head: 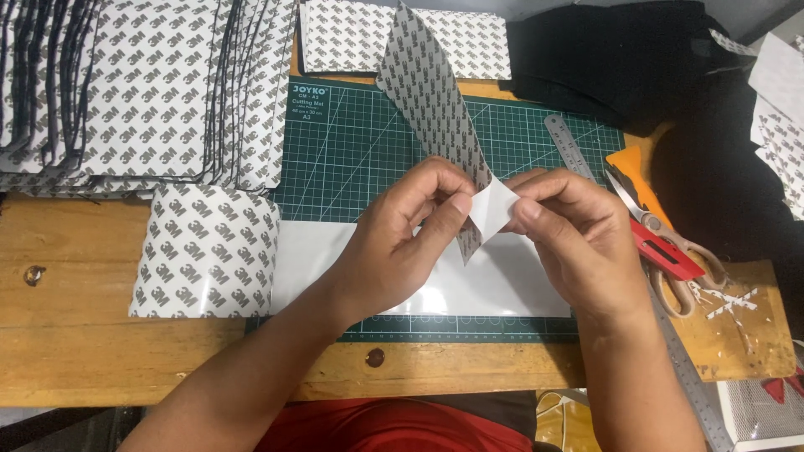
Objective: Measuring and cutting adhesive sheets using a ruler and utility knife, then peeling the backing
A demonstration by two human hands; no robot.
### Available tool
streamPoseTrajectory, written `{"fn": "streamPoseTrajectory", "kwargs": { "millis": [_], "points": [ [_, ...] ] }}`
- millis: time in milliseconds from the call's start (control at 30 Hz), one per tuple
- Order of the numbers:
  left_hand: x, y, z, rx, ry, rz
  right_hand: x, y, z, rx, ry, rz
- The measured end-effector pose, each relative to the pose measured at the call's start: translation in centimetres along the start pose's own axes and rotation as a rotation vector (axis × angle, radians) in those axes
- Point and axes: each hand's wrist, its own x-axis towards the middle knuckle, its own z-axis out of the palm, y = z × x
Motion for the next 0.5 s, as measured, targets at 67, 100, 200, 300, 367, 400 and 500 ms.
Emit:
{"fn": "streamPoseTrajectory", "kwargs": {
  "millis": [67, 100, 200, 300, 367, 400, 500],
  "points": [
    [-0.02, 0.06, 0.08, 0.007, 0.002, 0.046, 0.12, -0.09, -0.09, -0.006, -0.029, -0.01],
    [-0.06, 0.09, 0.12, 0.015, 0.005, 0.091, 0.16, -0.13, -0.12, -0.011, -0.057, -0.02],
    [-0.21, 0.7, 0.46, 0.059, 0.024, 0.067, 0.1, 0.24, -0.35, -0.05, -0.054, -0.026],
    [-0.18, 0.73, 0.61, 0.109, 0.039, 0.088, 0.19, -0.11, -0.18, -0.056, -0.08, -0.017],
    [-0.12, 0.17, 0.69, 0.099, 0.046, 0.133, 0.13, 0.1, -0.25, -0.04, -0.068, -0.029],
    [-0.1, -0.1, 0.7, 0.09, 0.054, 0.178, 0.13, 0.22, -0.27, -0.024, -0.057, -0.041],
    [0.01, 0.23, 0.53, 0.121, 0.05, 0.186, 0.13, 0.27, -0.49, 0.014, -0.016, -0.011]
  ]
}}
